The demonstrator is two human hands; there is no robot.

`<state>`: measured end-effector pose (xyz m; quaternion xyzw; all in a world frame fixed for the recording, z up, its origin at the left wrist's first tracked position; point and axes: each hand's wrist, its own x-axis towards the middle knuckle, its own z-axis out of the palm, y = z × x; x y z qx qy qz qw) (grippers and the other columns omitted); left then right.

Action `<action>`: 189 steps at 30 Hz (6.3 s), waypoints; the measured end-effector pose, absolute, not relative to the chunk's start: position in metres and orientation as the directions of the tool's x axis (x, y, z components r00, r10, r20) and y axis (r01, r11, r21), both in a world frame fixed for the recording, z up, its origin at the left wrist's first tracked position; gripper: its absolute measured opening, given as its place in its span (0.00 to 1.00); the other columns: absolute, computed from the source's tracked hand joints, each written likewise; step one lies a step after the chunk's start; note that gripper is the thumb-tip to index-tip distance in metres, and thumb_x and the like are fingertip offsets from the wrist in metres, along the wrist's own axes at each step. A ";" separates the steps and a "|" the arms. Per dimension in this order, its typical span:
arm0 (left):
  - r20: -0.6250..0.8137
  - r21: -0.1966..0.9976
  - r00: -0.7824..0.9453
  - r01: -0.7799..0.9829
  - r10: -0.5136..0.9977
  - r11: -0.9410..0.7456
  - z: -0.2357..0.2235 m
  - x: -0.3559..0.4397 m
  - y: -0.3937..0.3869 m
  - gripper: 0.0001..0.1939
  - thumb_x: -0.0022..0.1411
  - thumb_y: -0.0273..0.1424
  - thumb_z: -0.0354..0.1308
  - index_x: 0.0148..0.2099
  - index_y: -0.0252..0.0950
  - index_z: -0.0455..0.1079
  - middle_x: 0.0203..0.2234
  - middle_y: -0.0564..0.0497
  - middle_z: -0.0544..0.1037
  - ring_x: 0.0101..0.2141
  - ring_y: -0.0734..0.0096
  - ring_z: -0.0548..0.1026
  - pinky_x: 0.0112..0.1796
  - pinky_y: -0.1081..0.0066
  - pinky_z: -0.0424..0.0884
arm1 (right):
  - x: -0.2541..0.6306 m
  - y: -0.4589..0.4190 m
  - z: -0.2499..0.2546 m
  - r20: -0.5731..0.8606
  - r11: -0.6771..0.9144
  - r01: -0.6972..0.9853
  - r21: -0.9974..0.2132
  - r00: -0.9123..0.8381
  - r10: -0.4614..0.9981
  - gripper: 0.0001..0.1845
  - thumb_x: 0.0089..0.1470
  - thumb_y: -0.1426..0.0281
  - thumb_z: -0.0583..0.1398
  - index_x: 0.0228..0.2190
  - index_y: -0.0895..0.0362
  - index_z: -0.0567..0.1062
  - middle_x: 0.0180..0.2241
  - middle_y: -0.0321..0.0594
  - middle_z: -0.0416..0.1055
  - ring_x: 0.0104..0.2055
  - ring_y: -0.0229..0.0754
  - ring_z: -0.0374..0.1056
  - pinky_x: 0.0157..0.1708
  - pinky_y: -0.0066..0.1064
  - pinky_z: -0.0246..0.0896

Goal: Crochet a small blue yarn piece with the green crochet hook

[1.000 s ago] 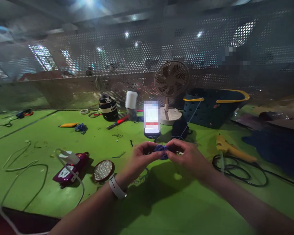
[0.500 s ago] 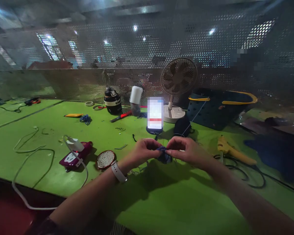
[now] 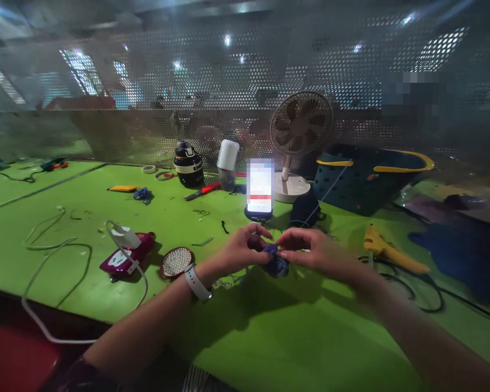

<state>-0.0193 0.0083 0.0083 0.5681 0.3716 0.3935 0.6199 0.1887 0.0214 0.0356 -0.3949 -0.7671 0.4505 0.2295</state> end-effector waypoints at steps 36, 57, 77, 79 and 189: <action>0.085 0.991 0.354 -0.124 0.931 -0.044 0.014 -0.019 0.003 0.10 0.48 0.22 0.67 0.35 0.31 0.73 0.29 0.51 0.78 0.29 0.77 0.74 0.33 0.73 0.71 | 0.192 0.017 0.033 0.227 0.452 0.311 -0.836 -0.554 0.801 0.17 0.46 0.66 0.68 0.36 0.54 0.69 0.35 0.39 0.73 0.38 0.44 0.72 0.41 0.39 0.69; -0.005 0.991 0.352 -0.120 0.936 0.050 0.022 -0.016 -0.001 0.19 0.53 0.29 0.67 0.46 0.35 0.68 0.36 0.48 0.77 0.36 0.68 0.75 0.37 0.66 0.71 | 0.190 0.027 0.025 0.255 0.398 0.230 -0.888 -0.472 0.844 0.16 0.49 0.69 0.65 0.39 0.52 0.68 0.34 0.38 0.75 0.40 0.44 0.75 0.41 0.37 0.71; 0.013 0.954 0.392 -0.280 0.920 0.106 0.016 -0.012 -0.003 0.32 0.47 0.26 0.72 0.54 0.37 0.68 0.37 0.47 0.79 0.35 0.66 0.79 0.35 0.66 0.75 | 0.177 0.020 0.015 0.385 0.419 0.177 -0.890 -0.199 0.901 0.15 0.49 0.66 0.65 0.36 0.52 0.66 0.34 0.39 0.74 0.38 0.44 0.74 0.37 0.37 0.72; -0.007 0.948 0.387 -0.292 0.922 0.130 0.015 -0.013 -0.002 0.29 0.48 0.26 0.72 0.52 0.35 0.69 0.37 0.46 0.80 0.35 0.66 0.79 0.36 0.65 0.75 | 0.177 0.021 0.014 0.400 0.432 0.191 -0.882 -0.182 0.898 0.15 0.48 0.65 0.65 0.36 0.52 0.66 0.34 0.39 0.74 0.37 0.44 0.75 0.37 0.37 0.72; 0.255 0.967 0.207 -0.038 0.944 -0.253 -0.014 -0.010 0.001 0.12 0.61 0.29 0.61 0.48 0.41 0.75 0.43 0.45 0.79 0.43 0.62 0.76 0.43 0.62 0.74 | 0.171 0.024 -0.004 0.061 0.082 0.096 -0.992 -0.201 0.978 0.07 0.43 0.68 0.62 0.30 0.54 0.73 0.28 0.37 0.74 0.33 0.42 0.71 0.35 0.35 0.69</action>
